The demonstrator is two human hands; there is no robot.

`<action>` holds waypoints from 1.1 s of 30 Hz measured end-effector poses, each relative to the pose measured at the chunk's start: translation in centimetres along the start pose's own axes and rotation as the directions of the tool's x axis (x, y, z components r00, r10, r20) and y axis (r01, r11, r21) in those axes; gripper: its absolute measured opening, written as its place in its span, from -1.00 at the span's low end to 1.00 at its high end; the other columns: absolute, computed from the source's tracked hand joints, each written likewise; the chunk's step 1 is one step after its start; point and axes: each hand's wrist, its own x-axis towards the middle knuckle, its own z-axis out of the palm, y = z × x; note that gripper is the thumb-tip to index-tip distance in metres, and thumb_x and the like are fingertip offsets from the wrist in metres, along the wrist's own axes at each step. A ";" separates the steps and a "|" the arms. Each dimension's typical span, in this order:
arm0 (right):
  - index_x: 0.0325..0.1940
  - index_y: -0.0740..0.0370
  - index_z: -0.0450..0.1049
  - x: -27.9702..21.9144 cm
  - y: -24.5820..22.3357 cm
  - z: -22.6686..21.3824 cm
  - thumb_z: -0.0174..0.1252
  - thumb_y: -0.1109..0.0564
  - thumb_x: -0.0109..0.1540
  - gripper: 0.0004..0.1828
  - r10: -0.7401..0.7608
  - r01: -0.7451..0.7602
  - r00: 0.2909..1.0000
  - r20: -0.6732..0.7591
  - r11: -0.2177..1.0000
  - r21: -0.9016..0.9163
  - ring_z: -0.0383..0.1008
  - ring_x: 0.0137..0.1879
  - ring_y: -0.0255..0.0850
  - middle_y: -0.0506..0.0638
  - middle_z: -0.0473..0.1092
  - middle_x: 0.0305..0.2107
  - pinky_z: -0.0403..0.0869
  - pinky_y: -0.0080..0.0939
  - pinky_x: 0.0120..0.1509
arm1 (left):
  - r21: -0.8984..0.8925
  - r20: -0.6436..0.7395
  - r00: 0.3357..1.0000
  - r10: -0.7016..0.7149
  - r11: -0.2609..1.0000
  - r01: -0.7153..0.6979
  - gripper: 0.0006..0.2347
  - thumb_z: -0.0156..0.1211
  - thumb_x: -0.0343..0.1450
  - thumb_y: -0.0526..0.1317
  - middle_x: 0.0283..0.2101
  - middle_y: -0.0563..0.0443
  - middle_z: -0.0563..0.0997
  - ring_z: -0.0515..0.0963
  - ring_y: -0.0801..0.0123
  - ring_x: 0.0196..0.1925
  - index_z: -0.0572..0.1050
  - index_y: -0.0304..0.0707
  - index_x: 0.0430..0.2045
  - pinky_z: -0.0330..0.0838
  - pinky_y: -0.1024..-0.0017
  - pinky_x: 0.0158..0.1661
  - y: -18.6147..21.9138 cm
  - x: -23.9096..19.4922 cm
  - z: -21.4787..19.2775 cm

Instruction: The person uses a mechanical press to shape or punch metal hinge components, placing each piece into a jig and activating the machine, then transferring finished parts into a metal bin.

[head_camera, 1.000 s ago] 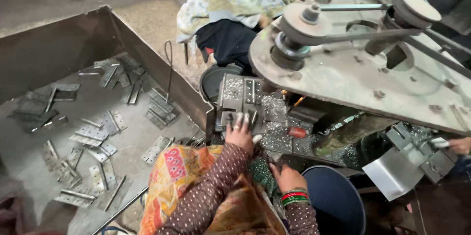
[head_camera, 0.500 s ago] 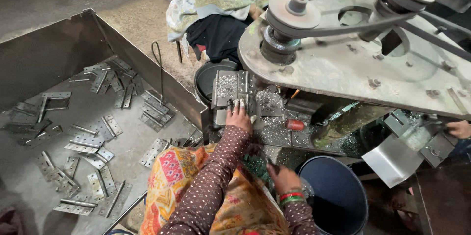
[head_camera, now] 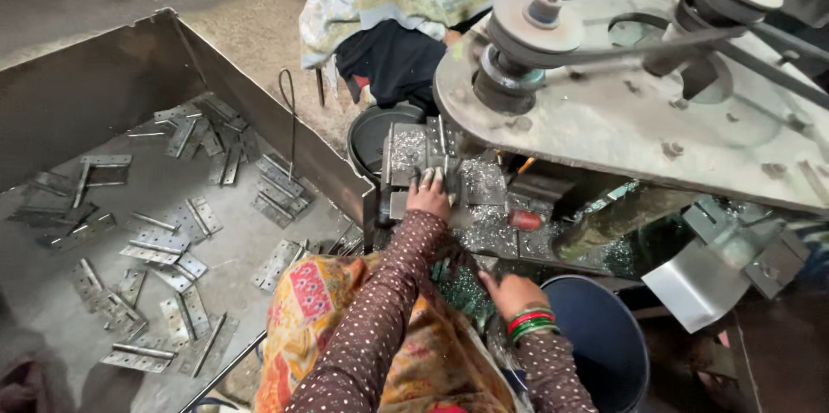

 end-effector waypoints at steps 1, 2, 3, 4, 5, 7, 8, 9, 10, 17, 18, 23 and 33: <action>-0.20 0.31 0.68 -0.2 -0.1 0.2 -0.31 -0.60 0.28 -0.02 0.002 -0.002 1.000 -0.007 1.000 -0.002 0.58 -0.04 0.25 0.35 0.55 -0.24 0.50 0.17 0.13 | -0.002 -0.006 1.000 0.003 1.000 -0.003 -0.66 -0.07 0.54 -0.05 0.56 0.00 0.10 0.06 0.23 0.57 0.55 -0.06 0.12 -0.15 -0.01 0.50 -0.1 0.4 0.3; -0.17 0.29 0.65 -0.6 0.1 1.4 -0.27 -0.60 0.25 -0.05 0.036 -0.036 0.999 0.001 0.998 0.055 0.58 -0.04 0.23 0.34 0.54 -0.23 0.52 0.17 0.10 | -0.041 -0.114 0.993 0.012 0.999 -0.017 -0.68 -0.05 0.53 -0.08 0.53 -0.01 0.12 0.05 0.20 0.56 0.55 -0.06 0.10 -0.12 -0.05 0.46 -0.1 0.5 0.7; -0.14 0.26 0.62 -0.8 0.4 3.1 -0.23 -0.60 0.22 -0.08 0.067 -0.068 0.998 0.011 0.991 0.112 0.58 -0.04 0.22 0.32 0.53 -0.22 0.54 0.17 0.08 | -0.077 -0.219 0.976 0.015 0.996 -0.032 -0.70 -0.03 0.52 -0.10 0.50 -0.02 0.14 0.04 0.17 0.55 0.55 -0.05 0.08 -0.09 -0.09 0.42 -0.4 0.5 0.7; -0.14 0.26 0.62 -0.8 0.7 5.3 -0.23 -0.60 0.22 -0.08 0.066 -0.066 0.998 0.006 0.992 0.111 0.58 -0.04 0.22 0.32 0.53 -0.22 0.54 0.17 0.08 | -0.078 -0.225 0.974 0.014 0.996 -0.033 -0.70 -0.03 0.52 -0.10 0.50 -0.02 0.14 0.04 0.17 0.55 0.55 -0.05 0.08 -0.09 -0.09 0.42 -0.5 0.6 0.4; -0.15 0.24 0.63 -1.1 1.0 8.0 -0.25 -0.58 0.22 -0.10 0.036 -0.016 0.994 -0.101 0.982 0.187 0.56 -0.06 0.26 0.34 0.53 -0.24 0.51 0.19 0.07 | -0.081 -0.187 0.982 0.016 0.996 -0.032 -0.69 0.00 0.50 -0.08 0.50 -0.03 0.13 0.02 0.18 0.55 0.54 -0.07 0.07 -0.10 -0.07 0.42 -0.5 0.2 0.4; -0.16 0.22 0.63 0.7 2.3 10.3 -0.27 -0.56 0.22 -0.12 -0.002 0.058 0.976 -0.218 0.966 0.252 0.54 -0.08 0.30 0.35 0.54 -0.26 0.49 0.22 0.07 | -0.085 -0.161 0.987 0.006 0.996 -0.019 -0.68 0.03 0.47 -0.05 0.50 -0.04 0.11 0.01 0.19 0.56 0.54 -0.09 0.06 -0.10 -0.06 0.42 -0.5 -0.1 -0.6; -0.11 0.20 0.60 2.1 3.2 10.0 -0.31 -0.54 0.23 -0.13 -0.108 0.147 0.984 -0.143 0.943 0.297 0.54 -0.10 0.30 0.35 0.53 -0.26 0.48 0.23 0.03 | -0.033 -0.091 0.995 0.027 0.999 -0.030 -0.68 0.04 0.47 -0.07 0.51 -0.06 0.09 -0.01 0.17 0.56 0.53 -0.07 0.07 -0.17 -0.04 0.44 -0.3 0.0 -1.4; -0.05 0.17 0.56 1.2 3.9 11.3 -0.36 -0.52 0.23 -0.15 -0.191 0.197 0.980 -0.053 0.910 0.365 0.54 -0.13 0.31 0.34 0.52 -0.27 0.48 0.25 -0.01 | 0.023 0.011 0.998 0.065 0.998 -0.066 -0.68 0.04 0.47 -0.08 0.51 -0.09 0.07 -0.03 0.14 0.56 0.53 -0.04 0.08 -0.23 -0.03 0.46 0.2 -1.1 -0.7; -0.05 0.17 0.56 0.2 3.7 12.7 -0.36 -0.52 0.23 -0.15 -0.180 0.182 0.983 -0.041 0.908 0.378 0.54 -0.13 0.31 0.34 0.52 -0.27 0.48 0.25 -0.01 | 0.030 0.028 0.997 0.075 0.997 -0.075 -0.68 0.04 0.47 -0.08 0.51 -0.09 0.07 -0.03 0.14 0.56 0.53 -0.04 0.08 -0.23 -0.03 0.46 0.1 -2.4 0.2; -0.15 0.22 0.63 0.5 1.1 2.9 -0.27 -0.58 0.26 -0.11 -0.008 0.014 0.997 -0.079 0.998 0.064 0.59 -0.08 0.24 0.33 0.55 -0.28 0.54 0.18 0.03 | 0.023 -0.082 0.995 0.063 0.998 -0.061 -0.69 -0.06 0.49 -0.12 0.53 -0.03 0.00 -0.06 0.20 0.55 0.56 -0.13 0.02 -0.27 -0.07 0.43 -0.6 -0.3 -0.4; -0.19 0.25 0.64 0.4 0.8 2.1 -0.28 -0.59 0.28 -0.08 -0.036 0.033 0.996 -0.083 0.999 -0.038 0.60 -0.08 0.21 0.31 0.56 -0.28 0.55 0.16 0.03 | 0.078 -0.049 0.998 0.043 0.996 -0.039 -0.71 -0.06 0.50 -0.16 0.56 0.01 0.03 -0.03 0.23 0.58 0.62 -0.10 -0.03 -0.25 -0.06 0.48 -0.5 0.0 -0.7; -0.15 0.21 0.60 -0.7 1.3 8.4 -0.24 -0.59 0.23 -0.13 0.049 -0.033 0.993 -0.106 0.990 0.140 0.60 -0.13 0.22 0.30 0.55 -0.31 0.56 0.17 -0.01 | 0.004 -0.135 0.991 0.025 1.000 -0.024 -0.69 -0.11 0.55 -0.10 0.54 0.01 0.08 0.01 0.26 0.57 0.60 -0.08 0.02 -0.15 -0.01 0.47 -1.0 0.6 -0.2; -0.01 0.29 0.49 -1.0 0.3 5.8 -0.33 -0.61 0.27 -0.06 0.090 -0.097 0.994 0.060 0.987 0.128 0.68 -0.19 0.07 0.24 0.57 -0.31 0.66 0.07 -0.09 | 0.001 -0.081 0.995 0.058 0.998 -0.058 -0.67 -0.07 0.52 -0.06 0.51 -0.04 0.02 -0.07 0.18 0.56 0.54 -0.15 0.04 -0.22 -0.02 0.42 -0.8 -1.3 -1.6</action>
